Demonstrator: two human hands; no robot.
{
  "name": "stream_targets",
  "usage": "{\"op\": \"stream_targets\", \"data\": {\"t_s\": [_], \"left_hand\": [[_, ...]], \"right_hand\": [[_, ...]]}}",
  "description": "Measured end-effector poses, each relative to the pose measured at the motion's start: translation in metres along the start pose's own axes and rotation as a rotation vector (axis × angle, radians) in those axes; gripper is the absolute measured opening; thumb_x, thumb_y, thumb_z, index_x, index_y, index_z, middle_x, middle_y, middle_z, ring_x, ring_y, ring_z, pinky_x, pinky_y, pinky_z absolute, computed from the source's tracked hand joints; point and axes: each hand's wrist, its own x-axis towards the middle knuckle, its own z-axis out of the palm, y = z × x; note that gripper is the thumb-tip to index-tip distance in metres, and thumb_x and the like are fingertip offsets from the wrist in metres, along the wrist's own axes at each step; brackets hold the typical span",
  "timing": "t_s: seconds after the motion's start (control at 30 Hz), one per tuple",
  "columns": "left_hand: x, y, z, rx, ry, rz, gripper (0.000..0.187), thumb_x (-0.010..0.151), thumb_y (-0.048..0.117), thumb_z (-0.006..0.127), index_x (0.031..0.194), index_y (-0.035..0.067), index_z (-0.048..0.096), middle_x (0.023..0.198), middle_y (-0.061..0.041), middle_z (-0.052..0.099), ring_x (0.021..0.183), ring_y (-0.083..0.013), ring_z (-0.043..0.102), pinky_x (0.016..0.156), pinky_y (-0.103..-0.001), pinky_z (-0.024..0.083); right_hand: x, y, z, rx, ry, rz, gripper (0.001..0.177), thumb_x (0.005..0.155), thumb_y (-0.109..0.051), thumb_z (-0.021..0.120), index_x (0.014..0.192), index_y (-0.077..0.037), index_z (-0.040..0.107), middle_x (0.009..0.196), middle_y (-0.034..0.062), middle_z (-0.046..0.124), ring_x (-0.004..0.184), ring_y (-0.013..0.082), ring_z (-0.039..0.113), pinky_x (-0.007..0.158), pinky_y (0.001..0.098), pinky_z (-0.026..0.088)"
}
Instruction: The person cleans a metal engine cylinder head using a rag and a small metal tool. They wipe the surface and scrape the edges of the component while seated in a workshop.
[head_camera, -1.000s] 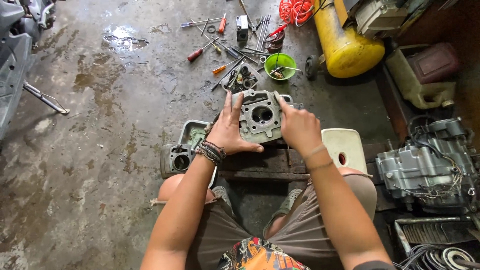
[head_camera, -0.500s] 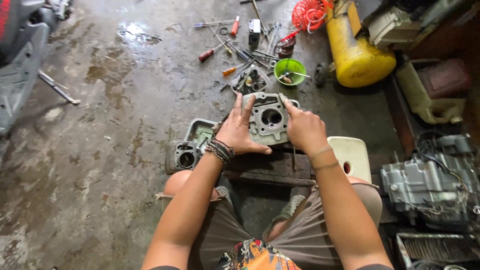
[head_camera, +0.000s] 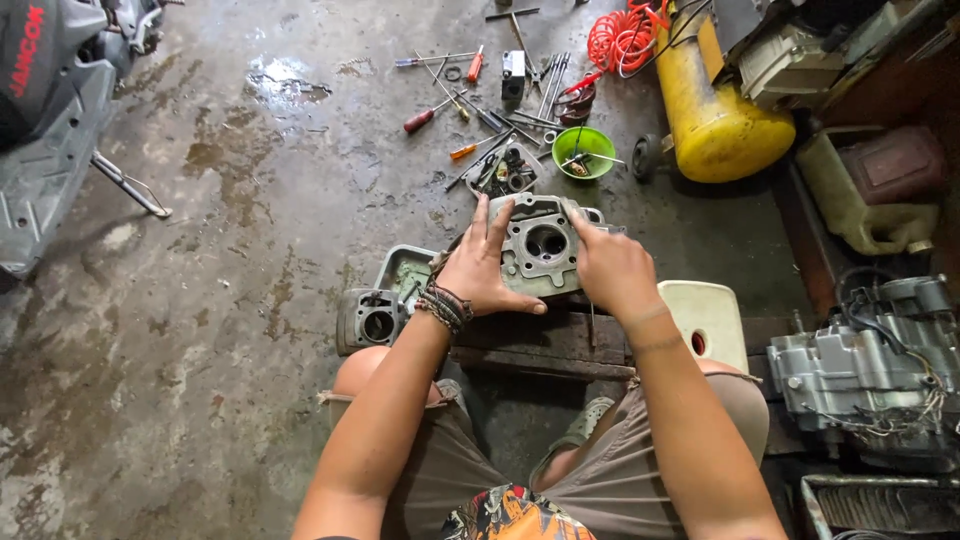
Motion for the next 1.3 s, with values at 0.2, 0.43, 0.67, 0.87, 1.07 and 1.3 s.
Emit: {"op": "stream_targets", "data": {"t_s": [0.2,0.43,0.67,0.87,1.07,1.3], "left_hand": [[-0.001,0.002,-0.004,-0.033,-0.028,-0.017,0.154,0.045,0.069,0.093,0.162,0.026,0.003,0.165,-0.031,0.005,0.146,-0.0514,0.030,0.116,-0.062,0.035],[0.000,0.004,-0.002,-0.005,-0.009,-0.004,0.155,0.043,0.069,0.093,0.162,0.026,0.004,0.165,-0.031,0.007,0.145,-0.0523,0.031,0.115,-0.063,0.036],[0.000,0.002,-0.006,-0.048,-0.013,-0.012,0.154,0.044,0.068,0.093,0.162,0.022,0.004,0.164,-0.032,0.007,0.146,-0.0524,0.030,0.116,-0.064,0.035],[0.003,-0.002,-0.001,-0.050,-0.013,-0.009,0.154,0.044,0.068,0.093,0.162,0.022,0.004,0.165,-0.030,0.006,0.147,-0.0500,0.030,0.117,-0.062,0.035],[0.001,0.000,-0.002,-0.050,-0.001,0.004,0.156,0.045,0.065,0.094,0.162,0.021,0.003,0.165,-0.031,0.006,0.147,-0.0512,0.029,0.116,-0.063,0.035],[-0.001,-0.006,-0.021,-0.122,-0.049,-0.048,0.152,0.052,0.051,0.097,0.163,0.020,-0.002,0.166,-0.025,0.015,0.142,-0.0513,0.037,0.113,-0.066,0.037]], "right_hand": [[-0.025,-0.018,-0.025,0.043,0.021,0.014,0.053,0.100,-0.029,0.038,0.150,-0.041,0.051,0.101,0.0315,0.072,0.105,0.0517,0.068,0.095,0.0577,0.053],[-0.084,-0.009,-0.015,0.116,-0.031,0.105,0.057,0.100,-0.026,0.039,0.156,-0.035,0.043,0.100,0.0391,0.069,0.108,0.0560,0.065,0.097,0.0608,0.050],[-0.008,-0.006,0.003,-0.033,0.053,0.047,0.053,0.101,-0.034,0.038,0.152,-0.044,0.048,0.099,0.0282,0.073,0.104,0.0481,0.070,0.093,0.0545,0.054],[-0.087,-0.010,-0.007,0.074,-0.001,0.114,0.057,0.101,-0.027,0.038,0.157,-0.038,0.041,0.100,0.0358,0.070,0.107,0.0545,0.066,0.094,0.0600,0.052],[-0.086,-0.008,-0.002,0.132,0.041,0.121,0.056,0.101,-0.026,0.038,0.156,-0.033,0.044,0.097,0.0384,0.070,0.104,0.0565,0.066,0.094,0.0608,0.052],[-0.054,-0.043,0.008,0.079,-0.035,-0.036,0.052,0.101,-0.030,0.037,0.151,-0.036,0.050,0.098,0.0330,0.072,0.103,0.0526,0.068,0.091,0.0602,0.053]]}}
